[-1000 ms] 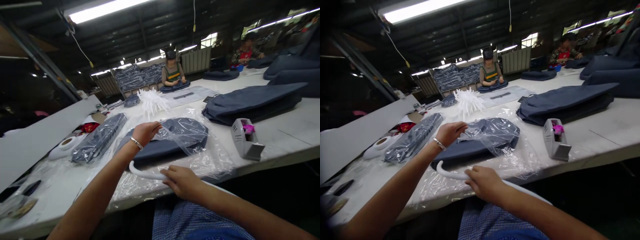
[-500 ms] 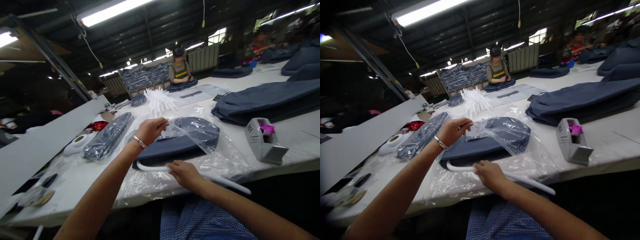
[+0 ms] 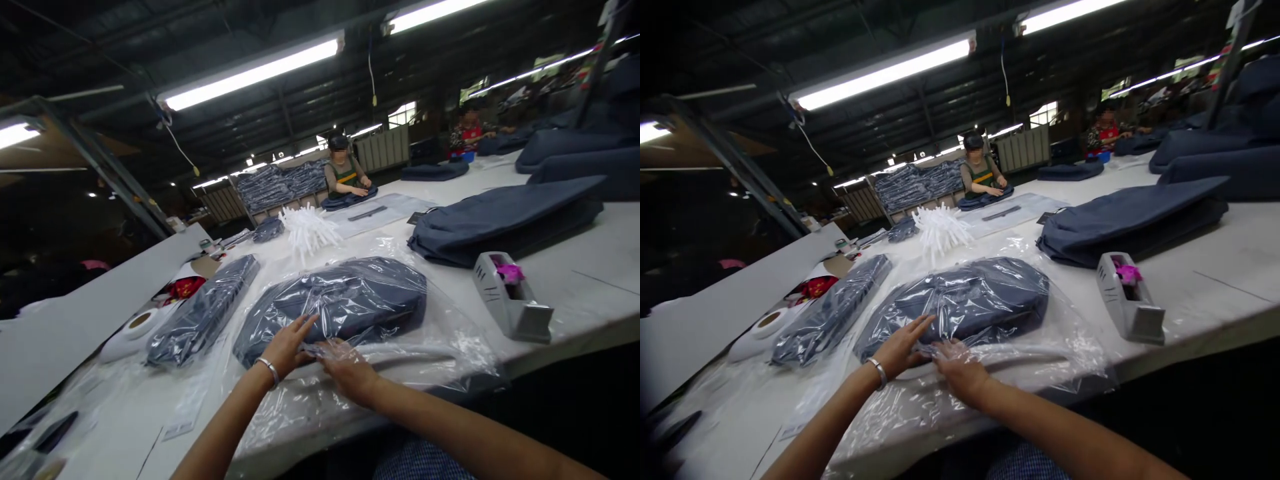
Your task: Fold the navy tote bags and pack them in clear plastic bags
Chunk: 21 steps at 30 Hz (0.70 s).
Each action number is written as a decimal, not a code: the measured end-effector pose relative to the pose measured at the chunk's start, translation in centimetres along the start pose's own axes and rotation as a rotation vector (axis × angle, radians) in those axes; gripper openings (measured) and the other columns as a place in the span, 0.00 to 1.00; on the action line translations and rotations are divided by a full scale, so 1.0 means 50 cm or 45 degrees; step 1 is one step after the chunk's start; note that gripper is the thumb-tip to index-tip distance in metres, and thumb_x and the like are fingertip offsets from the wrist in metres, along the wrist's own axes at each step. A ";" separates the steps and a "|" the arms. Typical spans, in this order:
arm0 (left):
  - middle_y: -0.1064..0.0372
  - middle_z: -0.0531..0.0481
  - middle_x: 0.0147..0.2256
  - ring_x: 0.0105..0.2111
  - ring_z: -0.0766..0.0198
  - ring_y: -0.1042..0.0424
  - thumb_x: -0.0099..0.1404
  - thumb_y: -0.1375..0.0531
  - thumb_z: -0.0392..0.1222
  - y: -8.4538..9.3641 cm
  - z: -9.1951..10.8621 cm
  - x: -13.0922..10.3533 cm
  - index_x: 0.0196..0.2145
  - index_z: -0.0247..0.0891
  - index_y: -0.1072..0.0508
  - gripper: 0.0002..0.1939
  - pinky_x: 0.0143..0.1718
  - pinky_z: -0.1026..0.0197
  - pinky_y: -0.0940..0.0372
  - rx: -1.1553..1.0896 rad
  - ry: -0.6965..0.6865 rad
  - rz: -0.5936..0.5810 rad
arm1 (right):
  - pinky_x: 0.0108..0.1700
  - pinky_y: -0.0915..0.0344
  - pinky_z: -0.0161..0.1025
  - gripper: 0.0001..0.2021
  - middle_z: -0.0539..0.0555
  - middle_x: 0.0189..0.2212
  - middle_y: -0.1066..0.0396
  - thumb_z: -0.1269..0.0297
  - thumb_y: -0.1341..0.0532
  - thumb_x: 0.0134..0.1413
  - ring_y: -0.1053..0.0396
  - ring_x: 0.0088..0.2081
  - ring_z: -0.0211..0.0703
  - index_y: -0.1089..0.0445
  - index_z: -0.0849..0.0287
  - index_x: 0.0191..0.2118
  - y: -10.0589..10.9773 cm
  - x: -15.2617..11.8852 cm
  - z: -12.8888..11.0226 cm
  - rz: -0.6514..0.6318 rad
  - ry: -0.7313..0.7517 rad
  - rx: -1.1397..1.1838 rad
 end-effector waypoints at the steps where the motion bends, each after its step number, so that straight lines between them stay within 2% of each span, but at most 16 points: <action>1: 0.49 0.37 0.66 0.64 0.51 0.43 0.62 0.40 0.37 -0.012 -0.014 0.000 0.67 0.43 0.51 0.39 0.61 0.48 0.43 0.020 0.019 -0.021 | 0.65 0.48 0.51 0.22 0.61 0.62 0.40 0.74 0.46 0.61 0.42 0.61 0.50 0.37 0.60 0.60 -0.001 -0.004 -0.001 -0.013 0.013 -0.004; 3: 0.45 0.40 0.65 0.63 0.55 0.41 0.62 0.45 0.30 -0.025 -0.027 0.004 0.66 0.44 0.48 0.36 0.61 0.49 0.43 0.081 0.029 -0.026 | 0.65 0.50 0.51 0.18 0.60 0.62 0.39 0.72 0.46 0.63 0.43 0.62 0.50 0.34 0.60 0.57 0.002 -0.010 -0.001 -0.034 0.034 -0.023; 5: 0.41 0.44 0.63 0.62 0.58 0.40 0.61 0.49 0.26 -0.027 -0.026 0.009 0.66 0.46 0.46 0.36 0.61 0.50 0.43 0.120 0.015 0.000 | 0.65 0.49 0.51 0.14 0.59 0.57 0.34 0.70 0.46 0.63 0.40 0.60 0.50 0.31 0.60 0.52 0.008 -0.013 0.001 -0.050 0.057 -0.063; 7: 0.38 0.46 0.61 0.59 0.59 0.36 0.61 0.49 0.26 -0.022 -0.024 0.015 0.66 0.47 0.46 0.37 0.59 0.52 0.39 0.131 0.027 0.015 | 0.62 0.46 0.50 0.11 0.58 0.50 0.29 0.69 0.44 0.63 0.37 0.56 0.51 0.30 0.60 0.49 0.015 -0.014 0.003 -0.053 0.064 -0.115; 10: 0.30 0.46 0.56 0.52 0.54 0.28 0.62 0.49 0.28 -0.002 -0.035 0.023 0.65 0.48 0.43 0.35 0.51 0.50 0.34 0.157 0.113 0.032 | 0.53 0.39 0.45 0.09 0.56 0.42 0.27 0.69 0.43 0.62 0.33 0.47 0.48 0.28 0.58 0.46 0.013 -0.015 -0.006 -0.050 0.051 -0.161; 14: 0.23 0.43 0.46 0.46 0.50 0.25 0.60 0.47 0.31 0.035 -0.054 0.037 0.60 0.46 0.34 0.30 0.47 0.50 0.33 0.189 0.184 0.042 | 0.46 0.40 0.41 0.11 0.53 0.42 0.26 0.65 0.42 0.63 0.34 0.43 0.44 0.29 0.53 0.50 -0.014 -0.002 -0.074 -0.025 0.227 -0.115; 17: 0.23 0.42 0.44 0.45 0.50 0.25 0.58 0.46 0.31 0.055 -0.058 0.046 0.57 0.45 0.31 0.29 0.46 0.52 0.33 0.196 0.192 0.038 | 0.45 0.40 0.41 0.11 0.52 0.43 0.26 0.62 0.43 0.65 0.35 0.44 0.44 0.29 0.53 0.51 -0.039 0.027 -0.118 0.013 0.347 -0.078; 19: 0.23 0.42 0.44 0.45 0.51 0.25 0.58 0.46 0.32 0.061 -0.057 0.048 0.57 0.45 0.30 0.29 0.46 0.54 0.34 0.198 0.200 0.038 | 0.45 0.41 0.41 0.11 0.51 0.43 0.25 0.62 0.43 0.66 0.35 0.44 0.44 0.29 0.54 0.51 -0.055 0.049 -0.126 -0.004 0.380 -0.062; 21: 0.23 0.43 0.45 0.45 0.52 0.25 0.59 0.46 0.32 0.062 -0.057 0.048 0.56 0.46 0.29 0.28 0.45 0.55 0.34 0.198 0.213 0.039 | 0.46 0.41 0.42 0.11 0.51 0.43 0.25 0.64 0.43 0.65 0.35 0.45 0.44 0.28 0.54 0.49 -0.063 0.067 -0.113 -0.041 0.358 -0.022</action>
Point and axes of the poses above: each hand's wrist, its own x-axis towards the middle knuckle, its own y-axis out of the back of the hand, z = x × y, the point moved 8 cm from there along x, towards the middle knuckle
